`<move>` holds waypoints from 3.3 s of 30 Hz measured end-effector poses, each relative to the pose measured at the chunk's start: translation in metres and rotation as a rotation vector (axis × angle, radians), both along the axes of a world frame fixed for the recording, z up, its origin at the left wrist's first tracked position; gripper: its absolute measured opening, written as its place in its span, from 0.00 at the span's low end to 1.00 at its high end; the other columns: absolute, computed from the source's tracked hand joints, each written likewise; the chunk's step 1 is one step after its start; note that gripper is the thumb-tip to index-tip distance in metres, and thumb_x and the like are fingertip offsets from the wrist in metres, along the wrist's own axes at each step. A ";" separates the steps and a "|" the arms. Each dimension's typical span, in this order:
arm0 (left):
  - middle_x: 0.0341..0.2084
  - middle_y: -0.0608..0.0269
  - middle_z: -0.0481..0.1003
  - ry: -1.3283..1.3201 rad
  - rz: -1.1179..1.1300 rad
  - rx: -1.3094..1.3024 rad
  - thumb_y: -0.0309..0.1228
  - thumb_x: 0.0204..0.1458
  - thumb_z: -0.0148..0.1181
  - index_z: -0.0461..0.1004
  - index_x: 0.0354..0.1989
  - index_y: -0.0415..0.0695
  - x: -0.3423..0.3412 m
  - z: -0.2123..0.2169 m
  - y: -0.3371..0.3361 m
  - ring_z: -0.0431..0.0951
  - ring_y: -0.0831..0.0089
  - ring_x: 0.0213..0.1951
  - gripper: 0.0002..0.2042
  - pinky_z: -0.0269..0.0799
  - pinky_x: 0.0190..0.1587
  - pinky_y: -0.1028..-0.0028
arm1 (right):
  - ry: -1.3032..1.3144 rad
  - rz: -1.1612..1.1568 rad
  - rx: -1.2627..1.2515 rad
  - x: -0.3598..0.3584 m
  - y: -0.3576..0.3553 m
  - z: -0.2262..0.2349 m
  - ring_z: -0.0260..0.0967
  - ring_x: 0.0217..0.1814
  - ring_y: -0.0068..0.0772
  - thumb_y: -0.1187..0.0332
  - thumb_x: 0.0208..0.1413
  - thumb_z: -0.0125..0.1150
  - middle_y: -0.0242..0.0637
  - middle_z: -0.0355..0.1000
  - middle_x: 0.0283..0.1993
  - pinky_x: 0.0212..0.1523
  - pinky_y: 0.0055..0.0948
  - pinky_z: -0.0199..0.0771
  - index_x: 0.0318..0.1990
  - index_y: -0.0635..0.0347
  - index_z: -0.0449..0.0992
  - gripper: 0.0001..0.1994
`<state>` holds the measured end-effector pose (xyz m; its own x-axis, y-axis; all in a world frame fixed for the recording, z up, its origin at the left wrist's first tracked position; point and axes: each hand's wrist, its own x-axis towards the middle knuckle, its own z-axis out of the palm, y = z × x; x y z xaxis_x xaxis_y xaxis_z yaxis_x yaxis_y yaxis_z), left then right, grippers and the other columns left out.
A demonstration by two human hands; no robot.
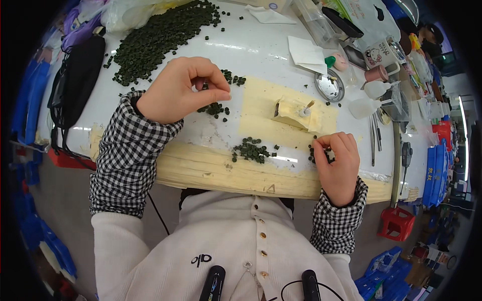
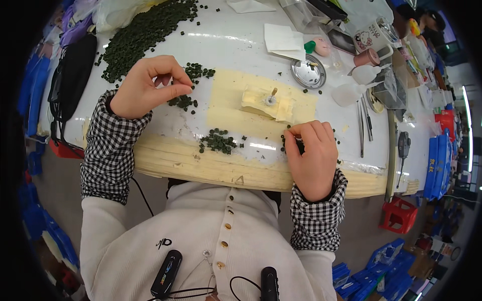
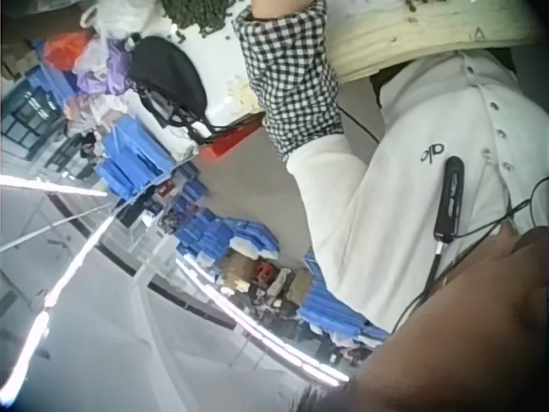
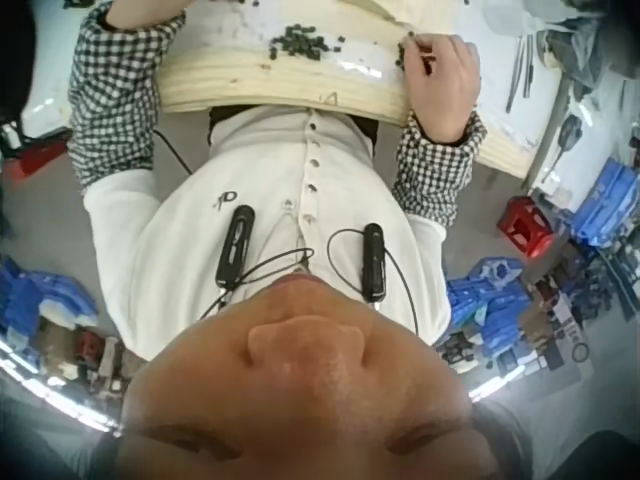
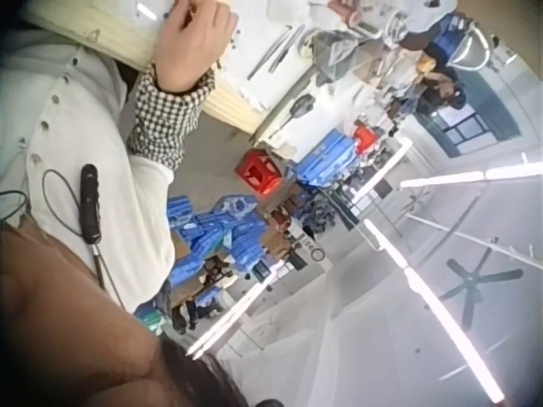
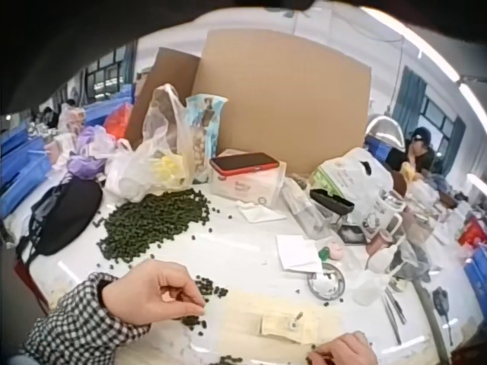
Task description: Sorting or inspecting small green plastic beads or components on a workbench.
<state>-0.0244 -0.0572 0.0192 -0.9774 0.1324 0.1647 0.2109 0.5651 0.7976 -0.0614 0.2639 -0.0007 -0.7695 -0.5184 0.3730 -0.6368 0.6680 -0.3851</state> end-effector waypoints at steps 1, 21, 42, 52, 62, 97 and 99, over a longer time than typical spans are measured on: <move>0.24 0.70 0.74 -0.034 -0.044 -0.047 0.24 0.47 0.67 0.79 0.29 0.41 0.003 -0.001 -0.002 0.66 0.83 0.26 0.03 0.61 0.29 0.80 | 0.040 0.033 -0.018 0.000 0.000 0.002 0.64 0.29 0.36 0.79 0.46 0.64 0.36 0.68 0.27 0.30 0.31 0.66 0.29 0.64 0.71 0.06; 0.24 0.61 0.71 0.184 0.050 -0.366 0.23 0.45 0.65 0.74 0.28 0.38 0.031 -0.023 0.024 0.70 0.64 0.32 0.05 0.69 0.35 0.70 | -0.326 -0.055 -0.493 0.019 0.020 0.012 0.72 0.31 0.22 0.81 0.50 0.64 0.36 0.76 0.31 0.36 0.20 0.73 0.34 0.69 0.76 0.05; 0.34 0.61 0.78 -0.253 -0.186 0.886 0.20 0.52 0.62 0.78 0.39 0.36 -0.008 0.011 0.085 0.77 0.80 0.34 0.07 0.72 0.38 0.82 | -0.484 0.302 -0.584 -0.012 -0.026 0.047 0.77 0.38 0.23 0.80 0.52 0.62 0.37 0.76 0.34 0.42 0.21 0.77 0.38 0.68 0.76 0.06; 0.34 0.54 0.79 -0.506 -0.105 1.038 0.19 0.53 0.60 0.75 0.41 0.36 -0.006 -0.004 0.080 0.80 0.74 0.35 0.07 0.78 0.41 0.76 | -0.545 0.375 -0.572 -0.023 -0.021 0.030 0.75 0.40 0.25 0.82 0.53 0.60 0.41 0.76 0.39 0.42 0.22 0.76 0.48 0.69 0.75 0.14; 0.35 0.53 0.79 -0.483 -0.103 1.024 0.20 0.55 0.58 0.75 0.42 0.36 -0.005 -0.009 0.080 0.80 0.74 0.36 0.07 0.78 0.41 0.76 | -0.825 0.332 -0.699 -0.017 -0.024 0.032 0.76 0.45 0.29 0.82 0.57 0.56 0.44 0.76 0.41 0.47 0.24 0.76 0.49 0.72 0.75 0.12; 0.33 0.54 0.79 -0.325 -0.116 0.998 0.14 0.51 0.60 0.74 0.38 0.34 0.004 -0.004 0.087 0.80 0.74 0.37 0.07 0.78 0.42 0.77 | -0.427 0.359 -0.506 -0.015 -0.028 0.025 0.72 0.34 0.25 0.80 0.49 0.66 0.38 0.74 0.35 0.35 0.21 0.72 0.45 0.61 0.80 0.14; 0.32 0.54 0.79 -0.355 -0.121 0.986 0.15 0.52 0.60 0.74 0.38 0.34 0.003 -0.003 0.086 0.81 0.74 0.36 0.07 0.79 0.41 0.77 | -0.416 0.363 -0.503 -0.015 -0.028 0.025 0.71 0.34 0.25 0.80 0.48 0.66 0.37 0.74 0.35 0.34 0.21 0.72 0.45 0.61 0.80 0.14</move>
